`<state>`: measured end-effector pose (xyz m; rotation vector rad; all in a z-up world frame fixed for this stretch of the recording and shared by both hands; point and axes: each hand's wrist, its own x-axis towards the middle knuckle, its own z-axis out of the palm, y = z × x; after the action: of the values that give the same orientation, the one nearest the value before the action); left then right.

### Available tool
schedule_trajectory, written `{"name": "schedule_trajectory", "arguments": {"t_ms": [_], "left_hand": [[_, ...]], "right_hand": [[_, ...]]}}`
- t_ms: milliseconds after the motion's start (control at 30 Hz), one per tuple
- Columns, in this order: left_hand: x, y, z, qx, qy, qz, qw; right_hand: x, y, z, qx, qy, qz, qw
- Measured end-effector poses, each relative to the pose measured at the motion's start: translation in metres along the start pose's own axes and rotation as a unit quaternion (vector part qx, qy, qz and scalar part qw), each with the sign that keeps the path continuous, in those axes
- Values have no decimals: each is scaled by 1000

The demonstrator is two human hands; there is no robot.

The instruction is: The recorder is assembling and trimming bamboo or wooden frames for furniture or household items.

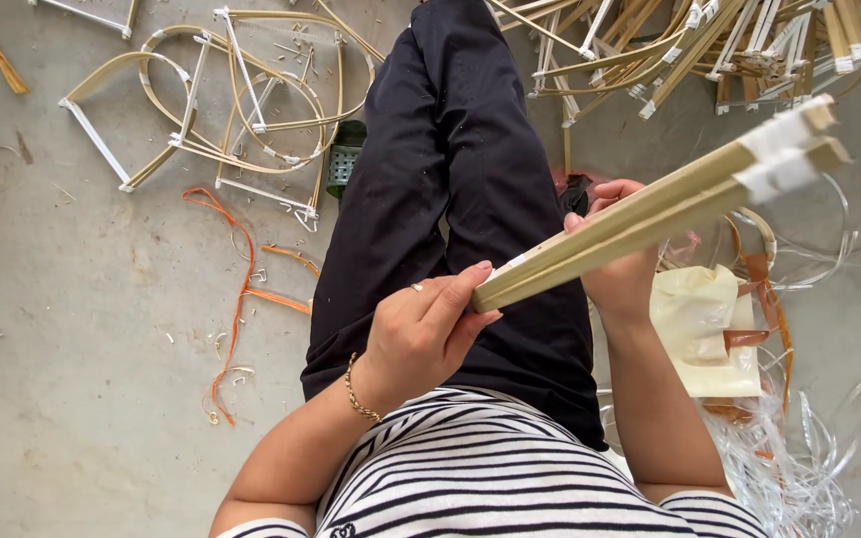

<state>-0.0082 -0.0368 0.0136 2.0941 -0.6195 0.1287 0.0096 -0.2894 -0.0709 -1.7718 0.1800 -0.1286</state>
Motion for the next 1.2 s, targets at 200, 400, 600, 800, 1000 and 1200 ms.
{"name": "schedule_trajectory", "arguments": {"t_ms": [200, 400, 600, 800, 1000, 1200], "left_hand": [[-26, -29, 10, -132, -26, -189, 973], [-61, -85, 24, -285, -63, -388, 874], [-4, -93, 8, -133, 61, -324, 935], [-5, -106, 14, -102, 101, -335, 931], [-17, -115, 22, -110, 143, -308, 934], [-23, -127, 29, -140, 123, -299, 936]], "right_hand": [[16, 0, -10, 11, -56, 102, 993], [7, 17, -18, 267, -101, 221, 932], [-16, -15, 1, 128, -152, 207, 958], [-39, -58, 10, -32, -155, 79, 984], [-50, -83, 19, -178, -186, -18, 966], [-55, -100, 30, -167, -239, -62, 954]]}}
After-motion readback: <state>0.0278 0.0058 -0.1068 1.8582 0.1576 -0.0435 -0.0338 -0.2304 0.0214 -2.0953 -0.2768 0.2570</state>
